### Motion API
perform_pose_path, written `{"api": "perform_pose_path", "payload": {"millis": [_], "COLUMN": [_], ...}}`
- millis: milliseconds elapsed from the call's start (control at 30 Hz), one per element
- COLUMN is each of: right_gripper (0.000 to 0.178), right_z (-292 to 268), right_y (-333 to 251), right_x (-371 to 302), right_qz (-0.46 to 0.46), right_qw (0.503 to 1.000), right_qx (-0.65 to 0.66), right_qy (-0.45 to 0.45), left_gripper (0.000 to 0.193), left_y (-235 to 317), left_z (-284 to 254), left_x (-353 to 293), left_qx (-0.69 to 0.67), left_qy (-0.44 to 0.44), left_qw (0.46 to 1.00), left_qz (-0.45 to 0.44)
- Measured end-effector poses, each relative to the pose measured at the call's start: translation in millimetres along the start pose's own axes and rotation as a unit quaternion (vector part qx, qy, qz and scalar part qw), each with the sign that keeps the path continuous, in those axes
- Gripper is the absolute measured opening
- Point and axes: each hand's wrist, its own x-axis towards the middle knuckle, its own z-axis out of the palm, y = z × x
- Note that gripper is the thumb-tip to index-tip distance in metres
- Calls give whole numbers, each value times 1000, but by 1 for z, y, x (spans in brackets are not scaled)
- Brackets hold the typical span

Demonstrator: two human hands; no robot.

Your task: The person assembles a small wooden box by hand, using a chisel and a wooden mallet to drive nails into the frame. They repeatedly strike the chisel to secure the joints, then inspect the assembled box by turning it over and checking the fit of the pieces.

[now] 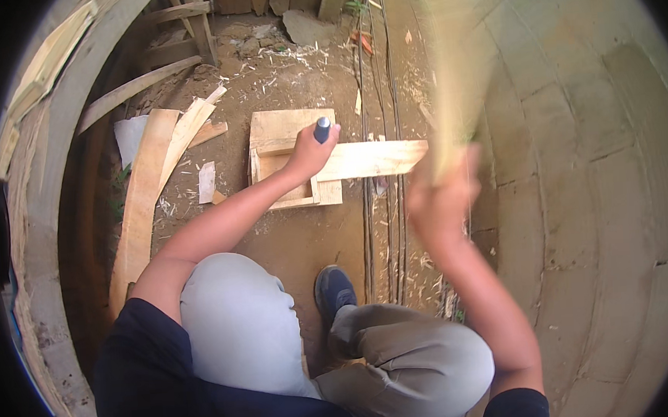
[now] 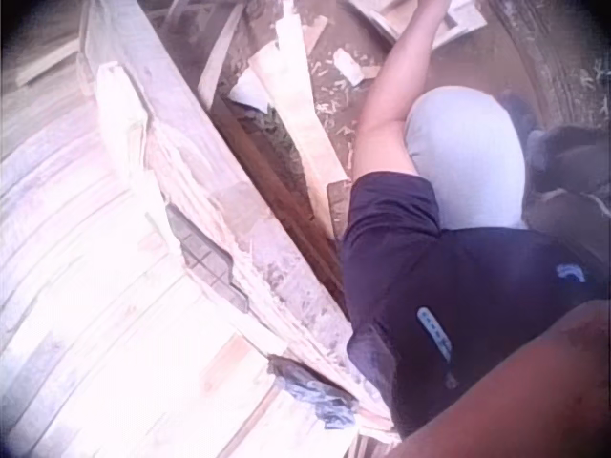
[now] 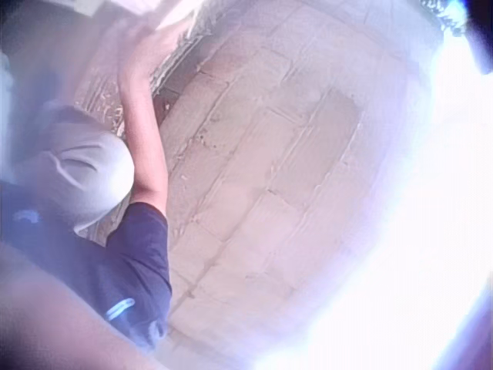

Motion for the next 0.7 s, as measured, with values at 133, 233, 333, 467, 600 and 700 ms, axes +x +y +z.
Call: {"api": "perform_pose_path", "payload": {"millis": [133, 233, 333, 467, 600, 700], "right_gripper": [18, 7, 4, 18, 12, 13], "right_z": [1, -14, -12, 16, -2, -9], "right_y": [-6, -16, -14, 1, -9, -10], "right_x": [-26, 37, 55, -60, 16, 33], "right_qz": [225, 175, 111, 95, 128, 140], "right_qw": [898, 976, 984, 882, 976, 983], "right_qx": [-114, 41, 104, -209, -30, 121], "right_qy": [-360, -126, 96, -411, -175, 4], "left_gripper": [29, 35, 33, 27, 28, 31], "left_y": [-11, 0, 1, -20, -10, -4], "left_z": [-1, -18, -26, -1, -15, -17], "left_x": [-5, -7, -5, 2, -3, -7], "left_qx": [-13, -19, 1, -23, 8, -6], "left_qy": [-3, -16, -28, -44, -36, -36], "left_qw": [1000, 999, 999, 999, 999, 999], "left_qz": [3, -21, -29, 12, -30, -16]}}
